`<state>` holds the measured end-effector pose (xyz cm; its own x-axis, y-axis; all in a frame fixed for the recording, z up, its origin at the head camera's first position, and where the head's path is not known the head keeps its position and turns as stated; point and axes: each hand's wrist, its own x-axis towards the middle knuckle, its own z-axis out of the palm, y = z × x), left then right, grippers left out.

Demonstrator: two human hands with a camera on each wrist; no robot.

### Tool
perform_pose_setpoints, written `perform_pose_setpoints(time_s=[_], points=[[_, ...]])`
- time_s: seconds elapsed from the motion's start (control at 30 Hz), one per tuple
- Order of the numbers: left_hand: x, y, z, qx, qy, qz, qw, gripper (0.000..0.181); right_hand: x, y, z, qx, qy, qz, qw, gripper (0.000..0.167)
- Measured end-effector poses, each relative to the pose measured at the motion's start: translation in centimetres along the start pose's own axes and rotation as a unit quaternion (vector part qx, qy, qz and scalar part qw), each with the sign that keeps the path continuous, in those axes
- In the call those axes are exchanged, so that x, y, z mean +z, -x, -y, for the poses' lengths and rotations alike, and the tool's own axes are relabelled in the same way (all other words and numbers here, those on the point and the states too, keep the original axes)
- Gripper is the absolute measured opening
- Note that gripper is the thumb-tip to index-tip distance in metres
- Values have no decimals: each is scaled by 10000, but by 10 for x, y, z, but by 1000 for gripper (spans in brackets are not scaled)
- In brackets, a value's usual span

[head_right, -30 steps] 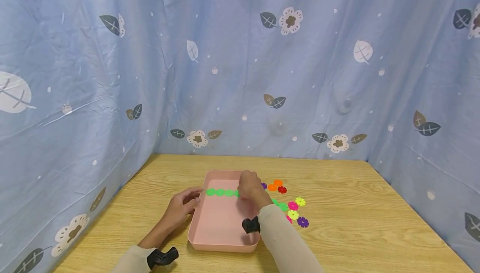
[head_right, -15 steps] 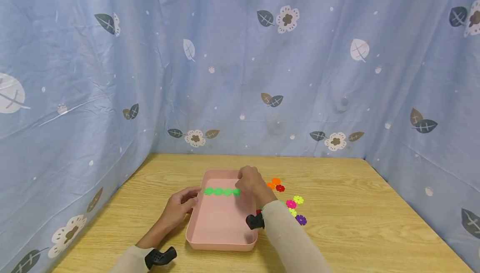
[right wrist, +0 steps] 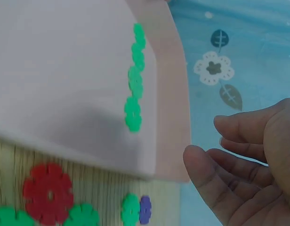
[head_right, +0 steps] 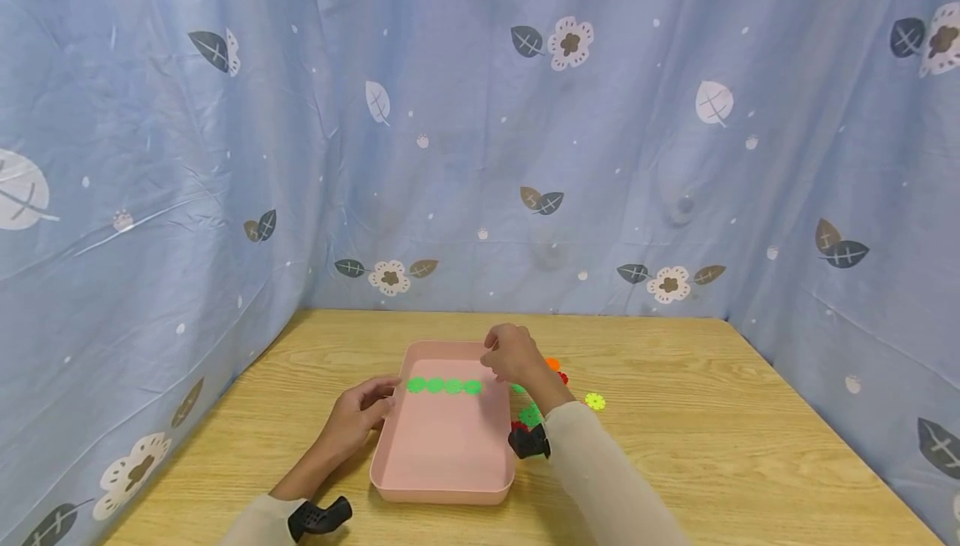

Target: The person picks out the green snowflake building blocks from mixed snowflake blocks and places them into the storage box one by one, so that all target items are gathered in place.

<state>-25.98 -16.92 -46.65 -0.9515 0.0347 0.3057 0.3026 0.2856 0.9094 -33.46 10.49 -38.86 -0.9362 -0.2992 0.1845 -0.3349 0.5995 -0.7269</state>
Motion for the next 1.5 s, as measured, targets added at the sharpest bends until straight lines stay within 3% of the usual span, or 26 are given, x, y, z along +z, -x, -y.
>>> perform_pose_setpoints(time_s=[0.33, 0.53, 0.73, 1.03, 1.37, 1.5], points=[[-1, 0, 9, 116, 75, 67, 9999, 36, -16, 8, -25, -91, 303, -266, 9991, 22], [1, 1, 10, 103, 78, 6, 9999, 36, -22, 12, -41, 102, 414, -421, 9982, 23], [0, 0, 12, 136, 127, 31, 9998, 35, -19, 16, -51, 440, 446, -385, 9973, 21], [-2, -3, 13, 142, -63, 2, 9999, 34, -10, 15, -59, 350, 992, -548, 9929, 9], [-2, -3, 14, 97, -65, 29, 9999, 33, -2, 14, -62, 367, 1602, -533, 9850, 11], [-2, -4, 13, 120, -115, 8, 9999, 33, -1, 15, -61, 442, 1538, -462, 9860, 13]])
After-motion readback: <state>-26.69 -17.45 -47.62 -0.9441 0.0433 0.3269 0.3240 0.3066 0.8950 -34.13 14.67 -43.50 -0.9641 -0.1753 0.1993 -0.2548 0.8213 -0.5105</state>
